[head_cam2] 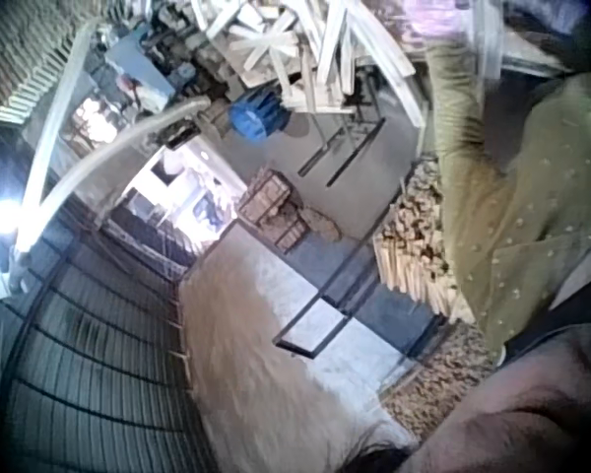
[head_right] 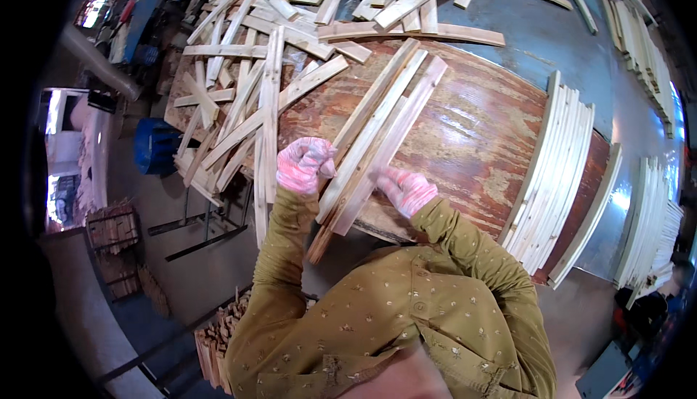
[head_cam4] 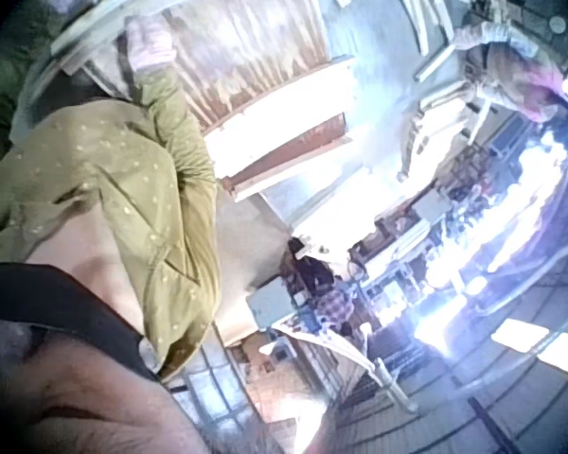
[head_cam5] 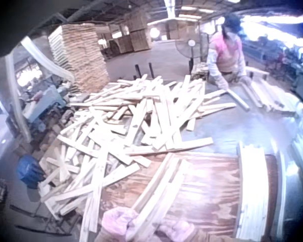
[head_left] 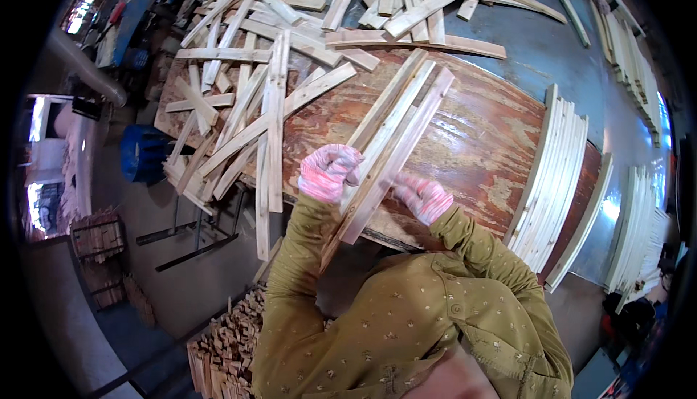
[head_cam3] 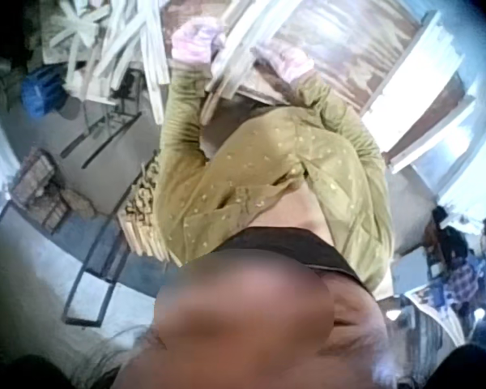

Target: The person sorts and stacks thin wooden planks on a large workbench in a workshop. They repeatedly pick up planks from a disorganized pile, align them, and place them into a neat stack.

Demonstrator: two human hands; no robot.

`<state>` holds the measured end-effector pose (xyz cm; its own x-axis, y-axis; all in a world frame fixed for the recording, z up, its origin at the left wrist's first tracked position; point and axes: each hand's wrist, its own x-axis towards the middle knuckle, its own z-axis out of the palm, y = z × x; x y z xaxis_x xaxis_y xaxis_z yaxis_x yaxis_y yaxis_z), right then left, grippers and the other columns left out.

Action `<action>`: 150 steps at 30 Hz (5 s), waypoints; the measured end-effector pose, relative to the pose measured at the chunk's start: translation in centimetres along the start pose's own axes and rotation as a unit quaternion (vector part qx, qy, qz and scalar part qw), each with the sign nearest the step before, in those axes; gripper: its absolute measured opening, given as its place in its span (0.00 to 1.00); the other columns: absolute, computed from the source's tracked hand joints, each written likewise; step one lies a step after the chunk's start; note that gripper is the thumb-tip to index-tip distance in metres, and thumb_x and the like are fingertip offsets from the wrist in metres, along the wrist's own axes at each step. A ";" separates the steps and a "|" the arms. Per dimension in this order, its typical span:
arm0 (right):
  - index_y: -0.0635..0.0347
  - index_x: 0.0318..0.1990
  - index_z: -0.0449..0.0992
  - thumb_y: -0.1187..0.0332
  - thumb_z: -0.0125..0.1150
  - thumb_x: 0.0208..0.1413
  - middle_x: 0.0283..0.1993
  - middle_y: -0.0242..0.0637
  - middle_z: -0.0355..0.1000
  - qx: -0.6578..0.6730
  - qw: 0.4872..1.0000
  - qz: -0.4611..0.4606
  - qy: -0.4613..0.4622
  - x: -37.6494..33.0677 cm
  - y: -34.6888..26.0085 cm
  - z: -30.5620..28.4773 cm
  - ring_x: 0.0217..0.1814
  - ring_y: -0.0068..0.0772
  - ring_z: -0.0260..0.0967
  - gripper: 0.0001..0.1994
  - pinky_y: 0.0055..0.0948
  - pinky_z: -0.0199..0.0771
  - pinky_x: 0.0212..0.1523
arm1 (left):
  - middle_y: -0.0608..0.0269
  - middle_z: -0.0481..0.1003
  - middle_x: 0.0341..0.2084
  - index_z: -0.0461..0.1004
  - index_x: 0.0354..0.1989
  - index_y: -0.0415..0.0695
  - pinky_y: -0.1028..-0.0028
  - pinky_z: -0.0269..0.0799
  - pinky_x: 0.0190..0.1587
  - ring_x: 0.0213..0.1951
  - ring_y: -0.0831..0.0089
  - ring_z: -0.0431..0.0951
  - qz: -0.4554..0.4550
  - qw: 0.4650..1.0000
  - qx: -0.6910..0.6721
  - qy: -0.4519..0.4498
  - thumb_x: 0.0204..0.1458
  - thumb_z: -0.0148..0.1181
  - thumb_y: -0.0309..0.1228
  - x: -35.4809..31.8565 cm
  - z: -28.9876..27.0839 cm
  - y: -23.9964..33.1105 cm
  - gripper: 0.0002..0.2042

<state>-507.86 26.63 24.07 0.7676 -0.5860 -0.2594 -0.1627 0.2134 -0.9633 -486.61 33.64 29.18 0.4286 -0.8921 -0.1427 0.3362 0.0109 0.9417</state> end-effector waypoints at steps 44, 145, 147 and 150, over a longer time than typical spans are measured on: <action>0.64 0.50 0.73 0.72 0.57 0.59 0.41 0.34 0.74 0.116 0.943 0.100 0.296 0.0 7.1 -6.2 0.38 0.21 0.68 0.12 0.23 0.71 0.40 | 0.47 0.76 0.40 0.70 0.52 0.35 0.63 0.75 0.43 0.40 0.54 0.77 0.123 0.671 0.716 -0.150 0.49 0.63 0.47 3.7 -1.5 -6.0 0.29; 0.59 0.54 0.73 0.69 0.66 0.49 0.50 0.46 0.72 -0.430 0.690 -0.118 0.570 -27.5 3.9 -16.8 0.52 0.45 0.70 0.22 0.38 0.70 0.54 | 0.57 0.73 0.36 0.46 0.69 0.45 0.71 0.75 0.33 0.32 0.69 0.75 -0.074 0.893 0.391 -0.212 0.52 0.59 0.27 -6.9 24.7 -20.5 0.37; 0.59 0.56 0.71 0.67 0.66 0.49 0.51 0.45 0.71 -0.505 0.659 -0.143 0.538 -28.5 -1.0 -18.4 0.54 0.43 0.69 0.25 0.39 0.70 0.56 | 0.54 0.74 0.45 0.48 0.69 0.41 0.70 0.72 0.48 0.41 0.65 0.75 0.017 0.865 0.410 -0.288 0.52 0.62 0.30 -4.6 23.7 -17.0 0.37; 0.56 0.59 0.68 0.63 0.65 0.48 0.54 0.43 0.70 -0.685 0.582 -0.111 0.423 -28.7 -7.8 -20.5 0.55 0.41 0.68 0.28 0.40 0.69 0.56 | 0.49 0.75 0.44 0.57 0.67 0.50 0.65 0.75 0.44 0.43 0.56 0.78 0.116 0.726 0.514 -0.442 0.50 0.63 0.28 -1.1 24.7 -10.7 0.34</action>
<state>-541.30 25.76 37.58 0.3779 -0.7791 0.5003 -0.9049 -0.4250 0.0216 -511.42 23.33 26.79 -0.4843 -0.8665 -0.1208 -0.6574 0.2693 0.7038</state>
